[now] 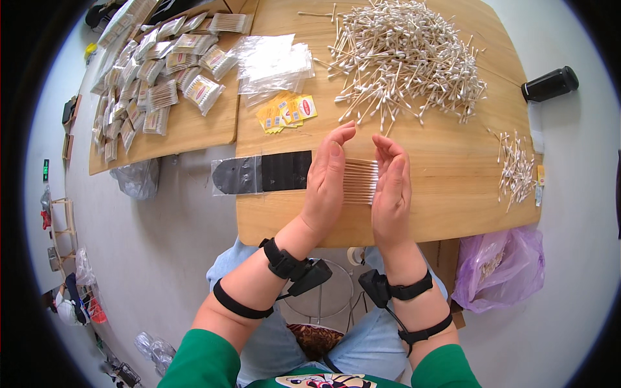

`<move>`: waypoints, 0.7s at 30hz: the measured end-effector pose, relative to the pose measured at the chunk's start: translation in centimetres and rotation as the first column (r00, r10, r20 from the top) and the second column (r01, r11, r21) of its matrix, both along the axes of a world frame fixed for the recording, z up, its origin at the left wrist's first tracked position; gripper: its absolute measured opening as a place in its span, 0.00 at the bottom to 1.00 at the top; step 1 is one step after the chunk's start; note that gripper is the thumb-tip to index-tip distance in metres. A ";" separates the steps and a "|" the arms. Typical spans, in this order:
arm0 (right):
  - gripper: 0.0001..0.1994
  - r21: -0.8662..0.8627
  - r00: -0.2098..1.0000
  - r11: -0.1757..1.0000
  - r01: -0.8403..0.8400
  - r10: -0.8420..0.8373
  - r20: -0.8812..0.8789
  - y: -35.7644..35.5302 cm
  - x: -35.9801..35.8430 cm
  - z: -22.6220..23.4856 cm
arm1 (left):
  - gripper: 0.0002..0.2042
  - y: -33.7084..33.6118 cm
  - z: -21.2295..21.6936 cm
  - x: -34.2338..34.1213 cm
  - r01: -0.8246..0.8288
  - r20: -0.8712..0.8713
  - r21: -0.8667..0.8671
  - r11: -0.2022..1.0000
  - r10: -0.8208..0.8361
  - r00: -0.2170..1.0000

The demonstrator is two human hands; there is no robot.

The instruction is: Manually sorting cotton swabs, aligning them on a black strip, and placing them into clear plastic bags.

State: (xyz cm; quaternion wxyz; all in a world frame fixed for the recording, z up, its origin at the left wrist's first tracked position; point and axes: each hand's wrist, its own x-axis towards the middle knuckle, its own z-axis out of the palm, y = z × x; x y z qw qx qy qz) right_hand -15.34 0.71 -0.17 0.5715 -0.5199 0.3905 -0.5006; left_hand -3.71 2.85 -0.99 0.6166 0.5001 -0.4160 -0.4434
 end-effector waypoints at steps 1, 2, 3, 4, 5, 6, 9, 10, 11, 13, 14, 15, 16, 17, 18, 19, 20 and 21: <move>0.25 0.000 1.000 1.000 0.006 -0.006 0.000 -0.1 0.3 0.0 | 0.26 0.0 -0.2 0.1 -0.017 -0.030 -0.020 1.000 0.016 0.999; 0.25 0.001 1.000 1.000 0.012 -0.012 0.000 -0.1 0.5 0.0 | 0.26 0.0 -0.3 0.3 -0.020 -0.029 -0.017 1.000 0.019 0.999; 0.25 0.005 1.000 1.000 0.011 -0.011 -0.001 -0.2 0.5 0.0 | 0.26 0.0 -0.3 0.3 -0.022 -0.052 -0.023 0.999 0.021 0.998; 0.25 0.003 1.000 1.000 -0.011 0.011 0.018 -0.3 0.4 0.0 | 0.26 0.0 -0.3 0.3 -0.025 -0.076 -0.030 0.999 0.022 0.997; 0.25 0.000 0.999 0.999 -0.032 0.032 0.037 -0.4 0.3 0.0 | 0.26 0.2 -0.2 0.4 -0.026 -0.077 -0.026 0.999 0.024 0.997; 0.25 0.002 0.999 0.999 -0.033 0.032 0.035 -0.4 0.2 -0.1 | 0.26 0.2 0.0 0.3 -0.032 -0.118 -0.004 0.999 0.032 0.992; 0.25 0.048 0.994 0.999 -0.010 0.004 0.112 -0.5 0.0 -0.2 | 0.25 0.2 0.3 0.4 -0.037 -0.155 0.035 0.999 0.042 0.987; 0.25 0.074 0.988 0.997 0.019 -0.030 0.148 -0.5 0.0 0.0 | 0.25 0.3 0.3 0.6 -0.038 -0.147 0.051 0.998 0.045 0.988; 0.25 0.100 0.981 0.994 0.047 -0.065 0.183 -0.4 0.0 0.1 | 0.25 0.4 0.2 0.7 -0.037 -0.148 0.054 0.998 0.045 0.988; 0.24 0.086 0.984 0.994 0.070 -0.083 0.159 -0.7 -0.7 -0.1 | 0.23 0.5 -0.1 1.1 -0.033 -0.050 0.025 0.999 0.034 0.998; 0.24 0.072 0.986 0.993 0.090 -0.100 0.137 -0.8 -1.2 -0.3 | 0.23 0.5 0.0 1.2 -0.031 -0.051 0.023 0.999 0.032 0.998; 0.24 0.069 0.985 0.994 0.090 -0.099 0.140 -0.9 -1.5 -0.5 | 0.23 0.6 0.3 1.4 -0.036 0.139 0.007 0.999 0.034 0.990; 0.23 0.043 0.985 0.990 0.138 -0.141 0.095 -0.9 -1.8 -0.6 | 0.22 0.7 0.6 1.6 -0.038 0.325 -0.010 0.999 0.039 0.945; 0.23 0.014 0.981 0.983 0.184 -0.184 0.051 -0.9 -2.1 -0.8 | 0.22 0.9 0.5 1.7 -0.038 0.329 -0.015 0.999 0.041 0.943; 0.23 0.007 0.981 0.983 0.185 -0.185 0.054 -0.9 -2.6 -0.9 | 0.23 1.0 0.1 1.8 -0.034 0.585 -0.066 0.997 0.066 0.808; 0.21 -0.008 0.984 0.984 0.180 -0.180 -0.012 -1.0 -3.2 -1.1 | 0.23 1.1 -0.3 1.8 -0.018 0.791 -0.114 0.993 0.102 0.604; 0.20 -0.024 0.982 0.985 0.173 -0.175 -0.077 -0.9 -3.6 -1.2 | 0.23 1.5 -0.5 1.7 -0.016 0.791 -0.123 0.992 0.108 0.602; 0.20 -0.029 0.982 0.984 0.174 -0.176 -0.071 -0.6 -3.6 -1.4 | 0.25 2.2 -0.9 1.7 -0.004 0.864 -0.068 0.998 0.061 0.500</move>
